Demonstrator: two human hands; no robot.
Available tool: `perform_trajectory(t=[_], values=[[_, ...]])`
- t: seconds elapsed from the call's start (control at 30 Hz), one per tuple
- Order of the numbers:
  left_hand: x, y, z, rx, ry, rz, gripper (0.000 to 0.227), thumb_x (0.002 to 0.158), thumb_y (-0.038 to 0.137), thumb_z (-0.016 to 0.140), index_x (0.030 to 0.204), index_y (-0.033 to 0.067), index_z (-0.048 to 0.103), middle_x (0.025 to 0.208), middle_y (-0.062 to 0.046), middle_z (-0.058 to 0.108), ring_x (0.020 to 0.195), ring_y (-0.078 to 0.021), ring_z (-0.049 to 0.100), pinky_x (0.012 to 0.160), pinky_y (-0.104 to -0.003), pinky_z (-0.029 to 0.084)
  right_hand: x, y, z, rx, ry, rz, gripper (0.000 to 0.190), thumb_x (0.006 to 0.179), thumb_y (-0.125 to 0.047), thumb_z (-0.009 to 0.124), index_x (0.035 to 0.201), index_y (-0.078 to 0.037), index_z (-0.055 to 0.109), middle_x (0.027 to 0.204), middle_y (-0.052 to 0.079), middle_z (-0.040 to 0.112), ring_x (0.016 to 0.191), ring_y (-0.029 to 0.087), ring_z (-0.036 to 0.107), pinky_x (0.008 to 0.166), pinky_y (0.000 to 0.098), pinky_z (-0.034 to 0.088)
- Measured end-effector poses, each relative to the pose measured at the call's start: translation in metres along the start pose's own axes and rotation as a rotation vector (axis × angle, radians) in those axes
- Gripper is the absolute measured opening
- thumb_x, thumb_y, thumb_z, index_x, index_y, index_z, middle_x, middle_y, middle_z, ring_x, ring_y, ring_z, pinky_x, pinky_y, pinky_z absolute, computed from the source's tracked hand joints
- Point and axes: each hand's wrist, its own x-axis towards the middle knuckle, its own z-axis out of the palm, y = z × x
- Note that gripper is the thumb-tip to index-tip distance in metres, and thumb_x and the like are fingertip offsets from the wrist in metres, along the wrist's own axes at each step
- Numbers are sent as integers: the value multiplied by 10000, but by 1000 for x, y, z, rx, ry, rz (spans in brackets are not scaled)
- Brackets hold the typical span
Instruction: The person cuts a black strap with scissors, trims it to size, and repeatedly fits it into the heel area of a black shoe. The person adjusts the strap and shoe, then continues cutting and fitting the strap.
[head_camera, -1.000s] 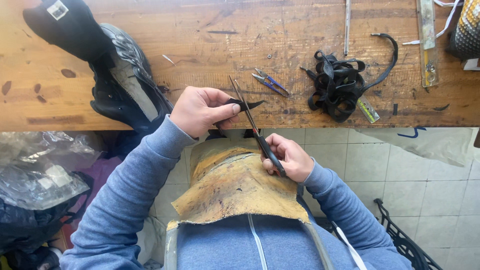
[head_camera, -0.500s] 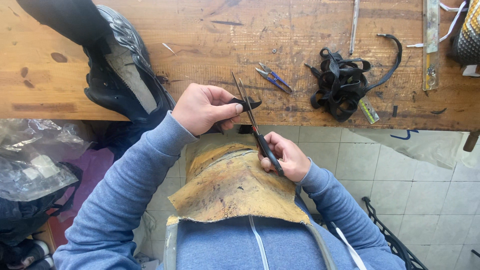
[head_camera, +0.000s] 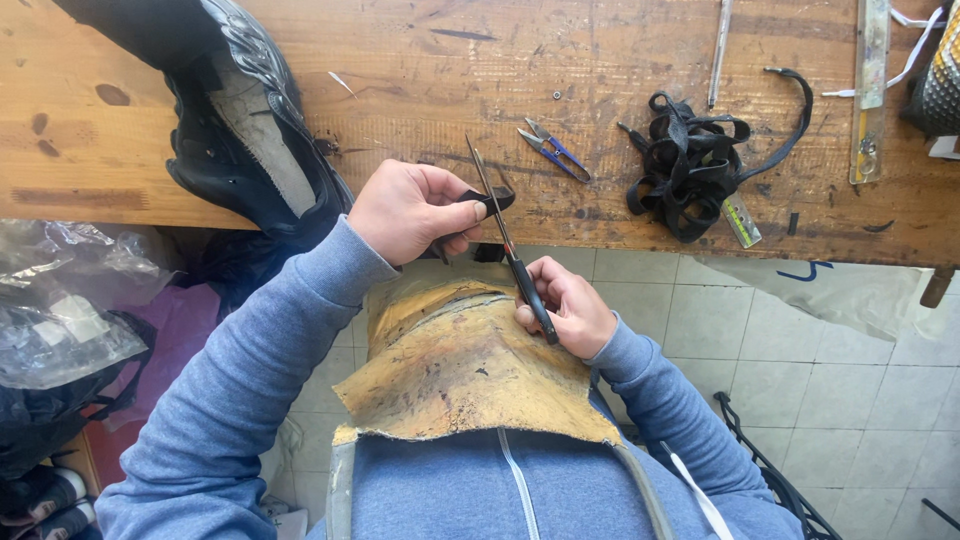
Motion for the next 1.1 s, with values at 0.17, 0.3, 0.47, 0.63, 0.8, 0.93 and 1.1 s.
perform_trajectory(t=[0.17, 0.3, 0.47, 0.63, 0.8, 0.93, 1.1], values=[[4, -4, -2, -6, 4, -6, 185, 823, 54, 815, 944, -63, 740, 715, -182, 756, 565, -164, 733, 522, -272, 652, -1, 10, 1, 9, 23, -7, 464, 824, -318, 866, 1045, -11, 597, 687, 71, 684, 583, 117, 685, 487, 191, 534], [5, -2, -1, -7, -2, -9, 189, 824, 55, 813, 943, -70, 736, 721, -186, 758, 567, -166, 734, 523, -273, 654, -2, 13, 3, 38, 42, -6, 439, 840, -287, 858, 1037, 7, 597, 666, 81, 667, 563, 123, 668, 491, 202, 542], [5, -2, -1, -7, 0, -12, 196, 828, 53, 807, 950, -80, 732, 732, -195, 761, 571, -169, 738, 522, -272, 655, -3, 15, 4, 66, 55, -5, 397, 853, -244, 845, 1029, 18, 604, 651, 92, 664, 537, 123, 661, 479, 204, 535], [9, -4, -1, -7, -3, -9, 188, 839, 50, 794, 959, -79, 728, 744, -194, 763, 578, -167, 738, 525, -268, 654, -4, 18, 4, 90, 70, -8, 369, 858, -217, 838, 1012, 24, 604, 627, 96, 654, 511, 122, 647, 465, 207, 527], [12, -6, -2, -2, -7, -3, 186, 841, 49, 797, 956, -80, 728, 737, -194, 761, 575, -172, 740, 522, -270, 655, -4, 16, 5, 91, 89, -22, 354, 855, -212, 839, 984, 23, 608, 567, 98, 633, 467, 121, 625, 464, 211, 518], [13, -4, -3, -4, -6, -6, 182, 839, 48, 801, 951, -74, 727, 736, -191, 762, 578, -175, 743, 525, -275, 657, -4, 16, 5, 87, 99, -31, 344, 856, -201, 841, 965, 23, 605, 551, 99, 631, 457, 120, 623, 460, 207, 513], [14, -6, -4, 11, 4, -7, 174, 832, 48, 807, 940, -64, 729, 726, -179, 758, 568, -166, 735, 513, -269, 648, -5, 17, 6, 116, 121, -8, 346, 851, -191, 849, 958, 18, 596, 543, 81, 607, 434, 122, 614, 452, 204, 505]])
